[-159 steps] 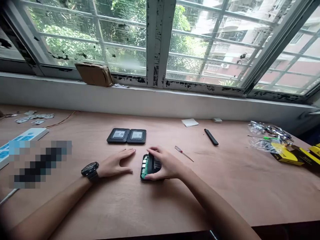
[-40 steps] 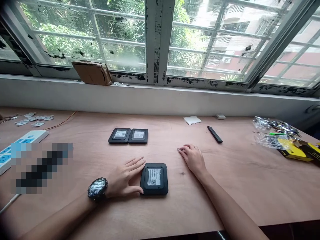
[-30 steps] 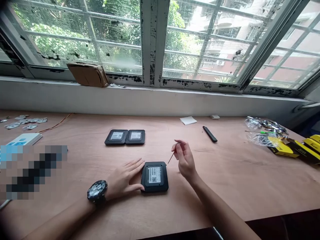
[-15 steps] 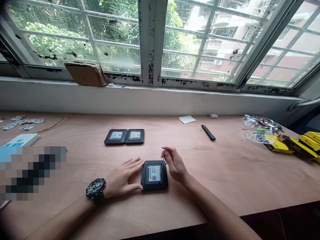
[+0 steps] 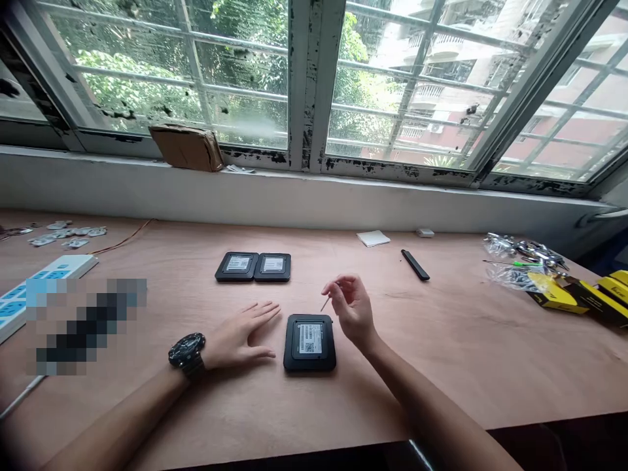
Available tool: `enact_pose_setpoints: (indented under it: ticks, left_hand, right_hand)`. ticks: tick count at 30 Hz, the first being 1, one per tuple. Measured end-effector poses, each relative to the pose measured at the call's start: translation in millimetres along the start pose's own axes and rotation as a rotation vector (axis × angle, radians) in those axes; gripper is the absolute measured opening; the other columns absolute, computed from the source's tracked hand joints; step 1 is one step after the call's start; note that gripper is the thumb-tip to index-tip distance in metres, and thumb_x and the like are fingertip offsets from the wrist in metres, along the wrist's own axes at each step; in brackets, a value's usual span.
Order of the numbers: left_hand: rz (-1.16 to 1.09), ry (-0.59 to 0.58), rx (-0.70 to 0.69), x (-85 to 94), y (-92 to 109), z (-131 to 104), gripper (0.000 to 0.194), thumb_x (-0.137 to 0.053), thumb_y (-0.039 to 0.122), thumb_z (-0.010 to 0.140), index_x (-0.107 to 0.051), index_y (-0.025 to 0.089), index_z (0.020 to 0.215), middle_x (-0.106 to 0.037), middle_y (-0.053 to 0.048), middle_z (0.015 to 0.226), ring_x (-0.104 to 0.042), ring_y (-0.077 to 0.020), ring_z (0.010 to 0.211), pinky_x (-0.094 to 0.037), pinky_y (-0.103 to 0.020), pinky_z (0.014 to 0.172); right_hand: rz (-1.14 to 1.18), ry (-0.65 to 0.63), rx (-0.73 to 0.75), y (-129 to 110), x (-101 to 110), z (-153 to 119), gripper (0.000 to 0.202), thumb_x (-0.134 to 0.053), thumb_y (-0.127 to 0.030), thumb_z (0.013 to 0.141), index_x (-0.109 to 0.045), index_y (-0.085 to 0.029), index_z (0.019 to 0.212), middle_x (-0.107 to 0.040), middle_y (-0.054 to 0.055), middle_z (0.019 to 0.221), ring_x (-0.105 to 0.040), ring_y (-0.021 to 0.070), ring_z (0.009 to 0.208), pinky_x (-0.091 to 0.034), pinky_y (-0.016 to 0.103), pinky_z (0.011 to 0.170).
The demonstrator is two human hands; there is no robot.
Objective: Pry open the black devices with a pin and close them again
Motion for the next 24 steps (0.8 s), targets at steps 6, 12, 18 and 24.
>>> enact_pose_setpoints:
  ticks: [6, 12, 18, 24]
  left_hand:
    - [0.058, -0.012, 0.093, 11.1, -22.0, -4.9, 0.085, -0.058, 0.074, 0.090, -0.045, 0.018, 0.152, -0.036, -0.017, 0.161, -0.034, -0.0333, 0.150, -0.032, -0.050, 0.120]
    - [0.071, -0.015, 0.080, 13.0, -18.7, -5.4, 0.080, -0.057, 0.073, 0.091, -0.050, 0.018, 0.148, -0.038, -0.017, 0.160, -0.035, -0.0328, 0.149, -0.032, -0.049, 0.120]
    - [0.062, -0.019, 0.088, 11.0, -20.9, -5.3, 0.078, -0.056, 0.072, 0.092, -0.050, 0.018, 0.148, -0.038, -0.017, 0.160, -0.036, -0.0325, 0.149, -0.031, -0.049, 0.120]
    - [0.027, 0.082, 0.083, 11.2, -23.8, -6.5, 0.062, -0.058, 0.057, 0.098, -0.052, 0.018, 0.145, -0.047, -0.013, 0.155, -0.045, -0.0287, 0.144, -0.038, -0.045, 0.118]
  right_hand:
    - [-0.069, -0.174, -0.020, 9.5, -41.5, -2.2, 0.025, -0.050, -0.048, 0.103, -0.059, -0.025, 0.108, -0.061, 0.002, 0.081, -0.057, 0.0169, 0.071, -0.044, 0.028, 0.056]
    - [-0.102, -0.237, -0.023, 21.5, -48.2, -7.4, 0.025, -0.050, -0.047, 0.104, -0.062, -0.025, 0.109, -0.062, 0.002, 0.082, -0.056, 0.0157, 0.069, -0.045, 0.028, 0.058]
    - [-0.088, -0.321, -0.062, 15.5, -44.0, -6.8, 0.034, -0.045, -0.047, 0.105, -0.068, -0.024, 0.115, -0.065, 0.004, 0.092, -0.056, 0.0133, 0.063, -0.050, 0.030, 0.059]
    - [-0.008, -0.171, -0.020, 11.1, -36.7, 6.6, 0.024, -0.077, -0.041, 0.086, -0.062, -0.023, 0.087, -0.062, 0.005, 0.105, -0.064, 0.0155, 0.074, -0.058, 0.033, 0.065]
Point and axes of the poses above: each hand's wrist, its own z-axis towards the middle knuckle, its own x-axis out of the back of the hand, y = z × x, the point moved 2 cm from there along z, towards the middle knuckle
